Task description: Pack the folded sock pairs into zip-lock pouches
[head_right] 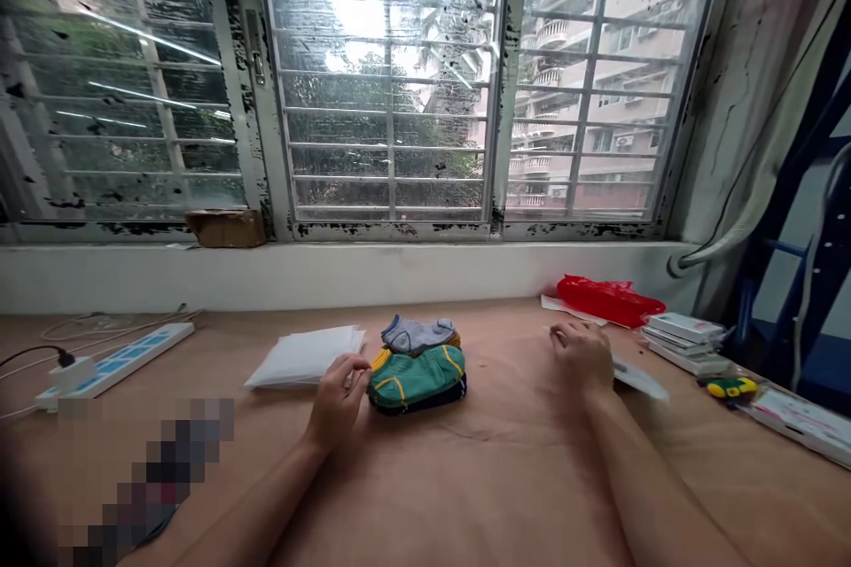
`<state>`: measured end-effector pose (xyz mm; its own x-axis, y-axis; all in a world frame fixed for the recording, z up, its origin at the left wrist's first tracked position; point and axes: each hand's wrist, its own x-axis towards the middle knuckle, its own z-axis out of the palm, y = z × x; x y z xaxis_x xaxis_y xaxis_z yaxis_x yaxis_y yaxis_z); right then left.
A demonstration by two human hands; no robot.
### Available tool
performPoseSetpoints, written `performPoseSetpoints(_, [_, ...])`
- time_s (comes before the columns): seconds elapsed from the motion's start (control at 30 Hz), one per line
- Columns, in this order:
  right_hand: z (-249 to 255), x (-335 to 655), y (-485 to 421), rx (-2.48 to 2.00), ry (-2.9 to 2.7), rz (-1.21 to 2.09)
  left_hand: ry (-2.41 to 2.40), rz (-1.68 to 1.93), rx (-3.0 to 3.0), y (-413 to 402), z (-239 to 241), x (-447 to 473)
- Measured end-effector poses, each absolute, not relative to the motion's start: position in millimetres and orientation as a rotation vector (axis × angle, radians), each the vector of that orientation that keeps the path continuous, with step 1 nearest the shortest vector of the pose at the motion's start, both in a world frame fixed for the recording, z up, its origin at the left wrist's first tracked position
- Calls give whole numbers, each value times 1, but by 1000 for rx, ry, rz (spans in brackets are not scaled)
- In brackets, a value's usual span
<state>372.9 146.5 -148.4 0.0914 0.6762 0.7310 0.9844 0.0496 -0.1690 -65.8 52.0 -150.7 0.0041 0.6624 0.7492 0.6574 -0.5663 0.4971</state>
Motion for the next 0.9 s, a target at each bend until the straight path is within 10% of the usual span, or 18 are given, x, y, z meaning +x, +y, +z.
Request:
performPoseSetpoints(0.73, [-99, 351, 117, -1606, -1432, -648, 1507, 1704, 2302, 50, -145, -60])
performPoseSetpoints(0.9, [-41, 307, 73, -1247, -2011, -174, 1368, 1694, 2350, 38, -141, -56])
